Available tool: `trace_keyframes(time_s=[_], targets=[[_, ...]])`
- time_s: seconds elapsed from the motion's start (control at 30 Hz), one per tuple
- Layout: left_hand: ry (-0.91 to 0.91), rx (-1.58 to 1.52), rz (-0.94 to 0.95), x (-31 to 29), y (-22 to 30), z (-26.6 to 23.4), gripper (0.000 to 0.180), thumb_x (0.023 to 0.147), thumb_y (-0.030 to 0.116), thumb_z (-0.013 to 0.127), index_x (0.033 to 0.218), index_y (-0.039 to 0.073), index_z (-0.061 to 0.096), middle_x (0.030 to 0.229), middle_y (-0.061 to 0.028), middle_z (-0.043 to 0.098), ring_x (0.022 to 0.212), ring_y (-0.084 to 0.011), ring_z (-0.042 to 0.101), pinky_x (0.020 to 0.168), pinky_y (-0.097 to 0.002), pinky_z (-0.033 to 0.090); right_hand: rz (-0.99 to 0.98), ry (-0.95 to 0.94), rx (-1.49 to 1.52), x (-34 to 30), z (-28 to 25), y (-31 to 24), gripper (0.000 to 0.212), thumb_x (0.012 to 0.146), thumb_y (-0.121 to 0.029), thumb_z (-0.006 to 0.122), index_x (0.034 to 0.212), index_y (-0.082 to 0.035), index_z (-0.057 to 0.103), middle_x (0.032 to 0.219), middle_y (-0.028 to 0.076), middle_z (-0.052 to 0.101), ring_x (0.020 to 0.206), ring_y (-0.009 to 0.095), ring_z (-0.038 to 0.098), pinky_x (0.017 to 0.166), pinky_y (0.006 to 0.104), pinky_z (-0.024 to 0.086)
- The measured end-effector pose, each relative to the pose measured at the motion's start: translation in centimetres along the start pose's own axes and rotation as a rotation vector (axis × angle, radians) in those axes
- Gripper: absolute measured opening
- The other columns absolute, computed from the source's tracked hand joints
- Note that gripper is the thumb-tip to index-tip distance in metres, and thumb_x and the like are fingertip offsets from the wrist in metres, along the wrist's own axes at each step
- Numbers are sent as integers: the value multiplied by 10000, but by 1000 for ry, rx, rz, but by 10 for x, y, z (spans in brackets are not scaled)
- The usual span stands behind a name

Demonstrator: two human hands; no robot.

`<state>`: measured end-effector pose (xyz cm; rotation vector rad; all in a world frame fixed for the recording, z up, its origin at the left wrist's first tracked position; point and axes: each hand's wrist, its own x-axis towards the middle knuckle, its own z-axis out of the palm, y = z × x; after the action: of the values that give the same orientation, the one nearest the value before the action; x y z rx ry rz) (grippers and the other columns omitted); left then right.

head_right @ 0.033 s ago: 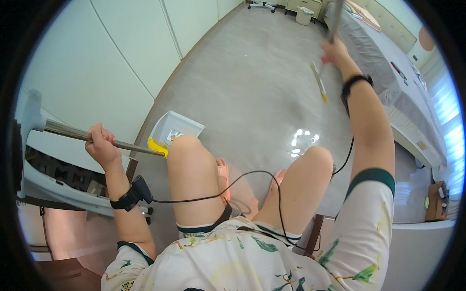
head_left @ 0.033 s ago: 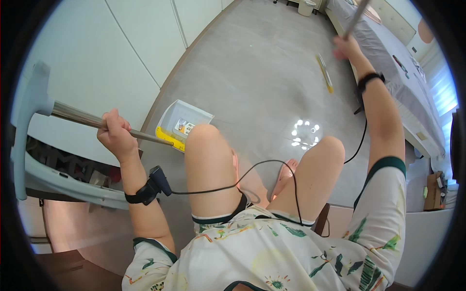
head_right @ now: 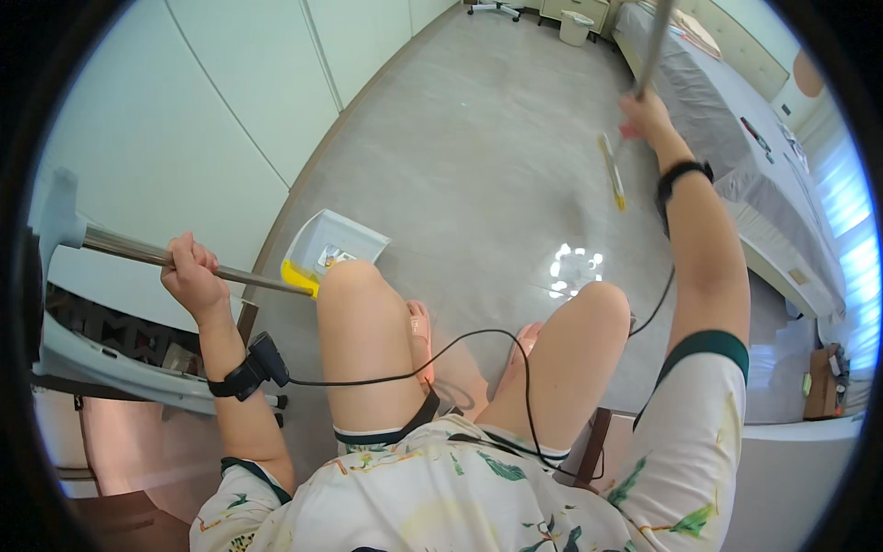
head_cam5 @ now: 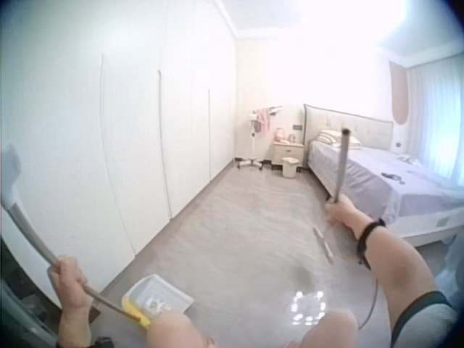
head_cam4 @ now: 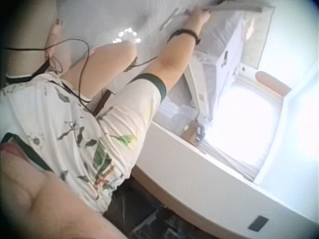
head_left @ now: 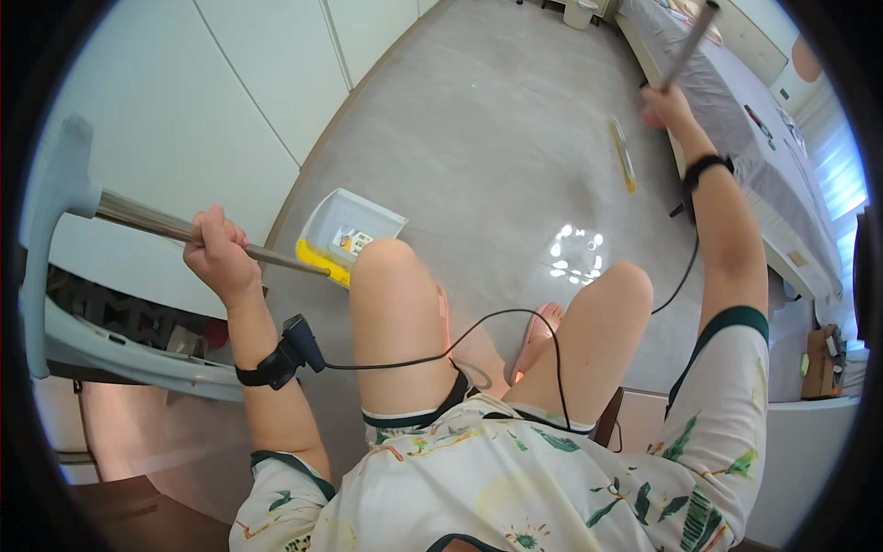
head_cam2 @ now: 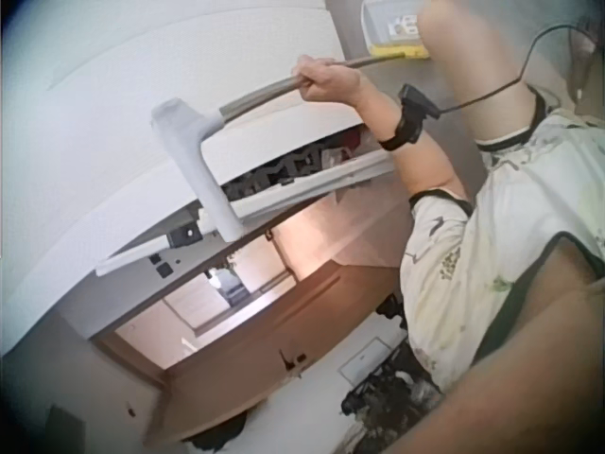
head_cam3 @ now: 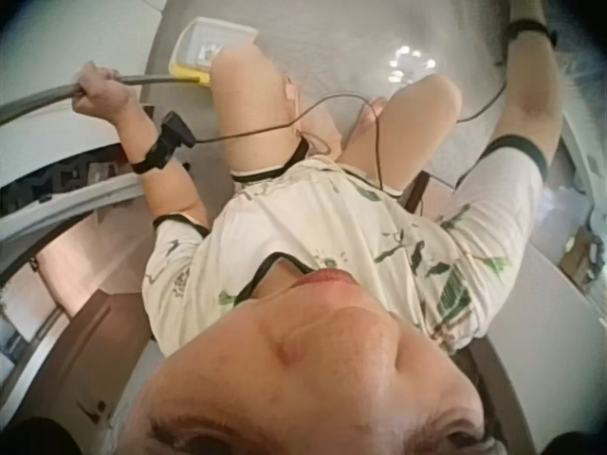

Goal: Cleaning the bedroom floor using a broom, dustpan, and a hand-held cloth while seated on a stool.

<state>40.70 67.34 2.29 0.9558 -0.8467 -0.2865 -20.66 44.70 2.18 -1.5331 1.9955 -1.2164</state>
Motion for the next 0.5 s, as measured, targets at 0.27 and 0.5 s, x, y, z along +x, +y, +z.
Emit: trace_keyframes(time_s=[0.27,0.5], targets=[[-75,-28,-265,11,-68,75,406,859,112,529,532,118,289,495,31,256,438,-93,250,442,-282,264,243,-10,-8,-38,-10,178,363,854,-276,647,1121,-34,603,815,103,637,562,228,642,479,325,527],[-216,80,-379,23,-84,138,416,895,164,510,566,135,256,520,31,216,460,-91,207,466,-278,235,25,58,-445,-2,87,197,490,864,-473,569,912,2,681,778,238,657,822,360,661,719,392,500]])
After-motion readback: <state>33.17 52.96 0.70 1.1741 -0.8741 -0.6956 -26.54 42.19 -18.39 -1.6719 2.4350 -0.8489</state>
